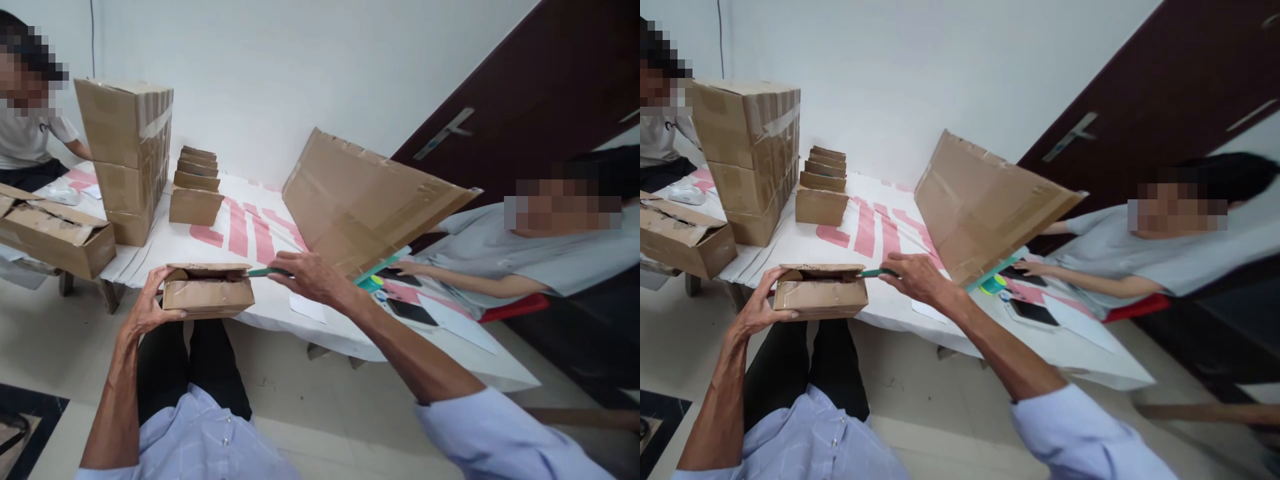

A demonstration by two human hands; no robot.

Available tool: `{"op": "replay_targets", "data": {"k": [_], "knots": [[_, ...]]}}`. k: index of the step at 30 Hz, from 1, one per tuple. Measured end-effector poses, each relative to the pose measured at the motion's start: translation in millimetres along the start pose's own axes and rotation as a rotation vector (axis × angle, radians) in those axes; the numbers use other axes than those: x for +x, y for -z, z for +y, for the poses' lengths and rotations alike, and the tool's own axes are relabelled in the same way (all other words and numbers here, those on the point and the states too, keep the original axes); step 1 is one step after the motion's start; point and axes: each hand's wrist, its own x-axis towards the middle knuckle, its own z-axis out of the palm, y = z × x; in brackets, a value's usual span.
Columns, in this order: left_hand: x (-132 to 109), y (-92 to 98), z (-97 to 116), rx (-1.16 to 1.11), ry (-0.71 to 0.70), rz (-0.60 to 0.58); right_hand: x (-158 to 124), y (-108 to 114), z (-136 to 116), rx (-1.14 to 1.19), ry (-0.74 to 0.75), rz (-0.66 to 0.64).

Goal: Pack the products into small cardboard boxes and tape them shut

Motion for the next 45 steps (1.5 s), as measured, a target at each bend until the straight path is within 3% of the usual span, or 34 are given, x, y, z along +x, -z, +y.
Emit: {"op": "replay_targets", "data": {"k": [3, 5, 10, 12, 14, 18, 21, 24, 27, 35, 45], "knots": [[1.1, 0.8, 2.3, -0.006, 0.005, -0.008, -16.1, -17.5, 20.8, 0.212, -0.131, 0.274], [2.2, -0.2, 2.9, -0.004, 0.009, -0.012, -22.7, -44.9, 31.3, 0.298, -0.277, 0.39], [2.8, -2.4, 2.6, 0.01, -0.002, -0.022, -25.8, -142.6, 32.7, 0.369, -0.673, 0.376], [2.8, -2.6, 2.0, 0.022, -0.001, -0.021, -22.6, -170.7, 26.3, 0.384, -0.728, 0.37], [3.2, -2.8, 1.3, 0.037, 0.009, -0.017, -17.6, -183.1, 20.6, 0.401, -0.728, 0.374], [5.5, -3.3, 0.4, 0.054, 0.035, -0.019, -1.6, -162.4, 8.3, 0.414, -0.68, 0.441], [7.4, -4.1, 1.5, 0.06, 0.043, -0.01, 16.9, -125.4, -15.5, 0.408, -0.385, 0.521], [8.2, -5.2, 3.5, 0.059, 0.052, -0.009, 35.8, -91.9, -50.6, 0.382, -0.03, 0.363], [7.9, -6.0, 4.5, 0.055, 0.054, -0.003, 43.6, -72.9, -80.1, 0.307, 0.124, 0.216], [8.3, -9.5, -3.7, 0.018, 0.028, 0.024, 5.5, -70.0, -107.6, 0.272, 0.228, 0.453], [10.2, -11.8, -6.6, 0.067, -0.002, 0.072, -14.0, -75.8, -87.4, 0.338, 0.176, 0.553]]}}
